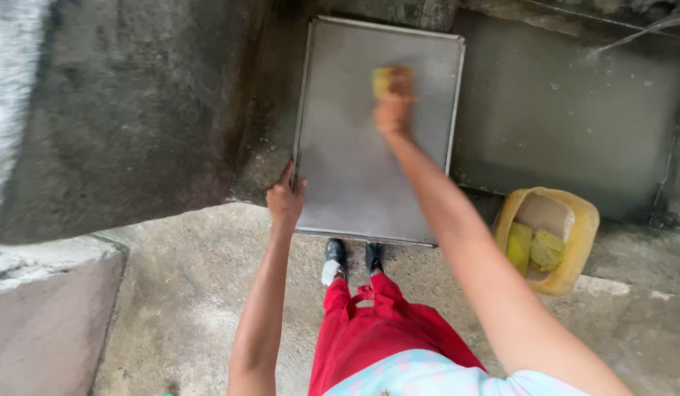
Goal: The person scrubs multiple metal trays with a yellow sponge in a concrete basin, then rinses them with water from a pink cup. The person stacks the cleaned trays in the basin.
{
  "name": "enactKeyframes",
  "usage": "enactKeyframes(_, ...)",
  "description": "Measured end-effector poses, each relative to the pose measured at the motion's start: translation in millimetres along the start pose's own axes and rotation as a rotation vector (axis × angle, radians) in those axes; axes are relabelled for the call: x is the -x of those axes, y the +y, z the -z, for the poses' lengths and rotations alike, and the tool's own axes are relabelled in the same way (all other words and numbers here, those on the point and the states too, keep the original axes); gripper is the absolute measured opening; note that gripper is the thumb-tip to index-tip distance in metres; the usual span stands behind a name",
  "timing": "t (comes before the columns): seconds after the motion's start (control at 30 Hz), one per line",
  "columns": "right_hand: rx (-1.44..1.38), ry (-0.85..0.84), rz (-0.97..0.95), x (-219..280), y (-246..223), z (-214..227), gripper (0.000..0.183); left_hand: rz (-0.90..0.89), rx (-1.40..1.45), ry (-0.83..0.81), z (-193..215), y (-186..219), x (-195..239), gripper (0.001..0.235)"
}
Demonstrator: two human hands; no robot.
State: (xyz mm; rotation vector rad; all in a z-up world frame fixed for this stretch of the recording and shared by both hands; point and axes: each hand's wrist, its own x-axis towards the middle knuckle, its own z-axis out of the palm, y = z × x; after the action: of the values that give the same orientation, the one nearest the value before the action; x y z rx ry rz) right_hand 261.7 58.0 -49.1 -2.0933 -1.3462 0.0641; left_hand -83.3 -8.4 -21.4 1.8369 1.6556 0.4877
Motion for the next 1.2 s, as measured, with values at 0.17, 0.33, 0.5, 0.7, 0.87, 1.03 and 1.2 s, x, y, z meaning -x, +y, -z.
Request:
enactKeyframes(0.17,-0.41,-0.109,0.534,69,-52,-5,0.053,-0.096,-0.179,0.302,-1,37,1,0.054)
enactKeyframes(0.33,0.396,0.075,0.014,-33,41,48,0.045,-0.055,-0.227,0.184,10,50,13,0.055)
enactKeyframes(0.5,0.093,0.205,0.337,-161,-23,-99,0.046,-0.137,-0.251,0.252,10,47,9,0.054)
enactKeyframes(0.7,-0.046,-0.169,0.588,-14,-148,-40,0.047,0.039,-0.09,0.174,3,23,5,0.044)
enactKeyframes(0.87,-0.227,-0.384,0.539,205,-190,43,0.056,-0.127,0.123,0.223,-8,-4,-12,0.032)
enactKeyframes(1.03,-0.087,-0.446,0.191,315,-83,90,0.048,-0.041,-0.213,0.207,-29,-1,2,0.046)
enactKeyframes(1.2,0.161,-0.328,0.067,236,41,158,0.07,-0.127,-0.327,0.277,-26,18,2,0.07)
